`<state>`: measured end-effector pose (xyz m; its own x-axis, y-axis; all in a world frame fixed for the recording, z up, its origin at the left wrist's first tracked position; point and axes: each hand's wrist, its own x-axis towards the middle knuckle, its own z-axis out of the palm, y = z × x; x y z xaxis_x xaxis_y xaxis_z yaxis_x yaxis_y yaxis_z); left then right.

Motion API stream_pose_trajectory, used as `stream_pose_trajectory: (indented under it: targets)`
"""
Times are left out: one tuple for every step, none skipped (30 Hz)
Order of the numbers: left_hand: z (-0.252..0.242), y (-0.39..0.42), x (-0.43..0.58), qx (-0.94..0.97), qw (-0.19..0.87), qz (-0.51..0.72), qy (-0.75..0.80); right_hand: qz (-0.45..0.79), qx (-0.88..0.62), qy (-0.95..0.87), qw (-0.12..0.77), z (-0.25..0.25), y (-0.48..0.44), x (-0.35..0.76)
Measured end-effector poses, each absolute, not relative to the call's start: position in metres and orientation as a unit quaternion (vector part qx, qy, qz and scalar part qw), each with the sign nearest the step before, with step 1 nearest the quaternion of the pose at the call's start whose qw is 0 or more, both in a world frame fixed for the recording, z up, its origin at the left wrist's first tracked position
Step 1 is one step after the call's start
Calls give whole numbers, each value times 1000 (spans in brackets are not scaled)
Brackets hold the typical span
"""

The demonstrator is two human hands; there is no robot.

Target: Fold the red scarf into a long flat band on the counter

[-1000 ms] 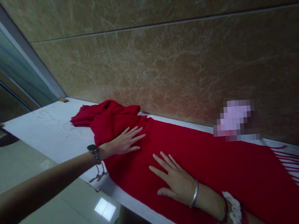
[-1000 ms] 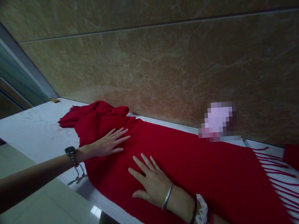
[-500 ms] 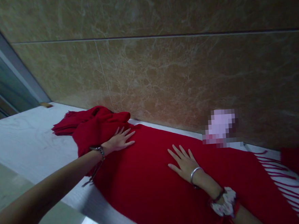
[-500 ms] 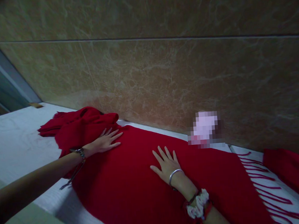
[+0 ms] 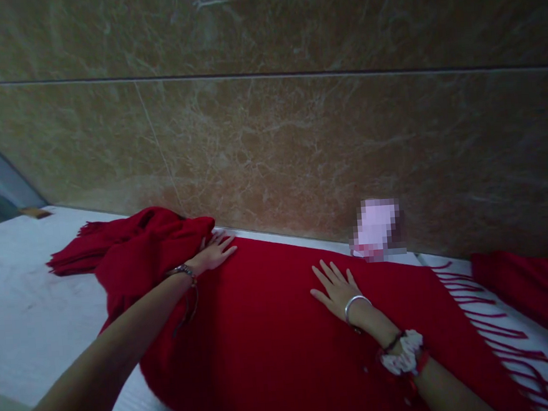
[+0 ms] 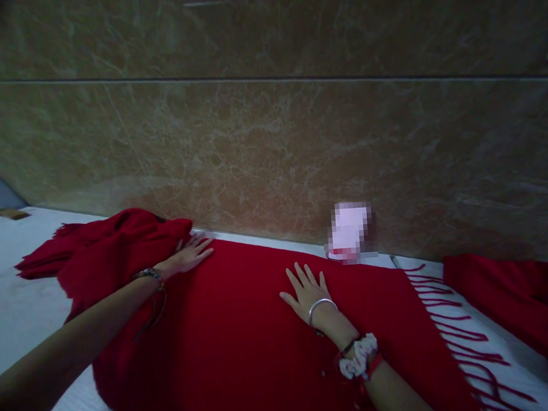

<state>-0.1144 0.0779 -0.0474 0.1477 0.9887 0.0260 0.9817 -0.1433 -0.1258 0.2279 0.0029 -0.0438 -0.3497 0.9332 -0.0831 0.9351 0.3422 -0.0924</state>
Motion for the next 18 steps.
stream_pose_trajectory:
  targets:
    - [-51,80,-119,-747,59,29,-661,-63,571,819,9,-44,2,230]
    - [-54,81,-123,-743,63,28,-665,-64,571,819,9,-44,2,231]
    - [-56,81,-125,-741,70,26,-667,-67,569,819,9,-43,1,232]
    - [-56,81,-126,-741,80,23,-666,-72,568,820,9,-42,1,233]
    - [-55,80,-126,-742,93,21,-663,-76,568,820,7,-41,2,234]
    - [-53,78,-124,-748,109,17,-655,-78,570,818,2,-40,2,236]
    - [-51,77,-122,-758,129,14,-640,-76,575,815,-8,-39,4,239]
    - [-47,76,-119,-773,149,12,-617,-70,582,810,-23,-38,6,244]
    - [-44,76,-115,-790,165,10,-590,-61,591,803,-43,-37,8,250]
    - [-40,77,-111,-807,175,8,-564,-48,601,795,-70,-35,10,259]
    - [-37,79,-105,-822,181,7,-540,-36,609,786,-100,-33,12,269]
    - [-33,82,-98,-833,180,5,-523,-23,616,777,-129,-30,15,281]
    - [-30,86,-91,-841,171,4,-513,-14,620,768,-158,-27,17,294]
    - [-27,90,-82,-848,158,2,-506,-7,624,761,-177,-24,19,307]
    - [-26,94,-74,-854,143,1,-501,-1,629,754,-190,-21,20,320]
    - [-25,98,-65,-860,124,0,-495,5,635,746,-201,-18,22,332]
    - [-25,101,-56,-865,101,2,-491,12,641,737,-213,-15,23,343]
    - [-27,103,-48,-870,76,7,-488,23,648,724,-233,-14,23,353]
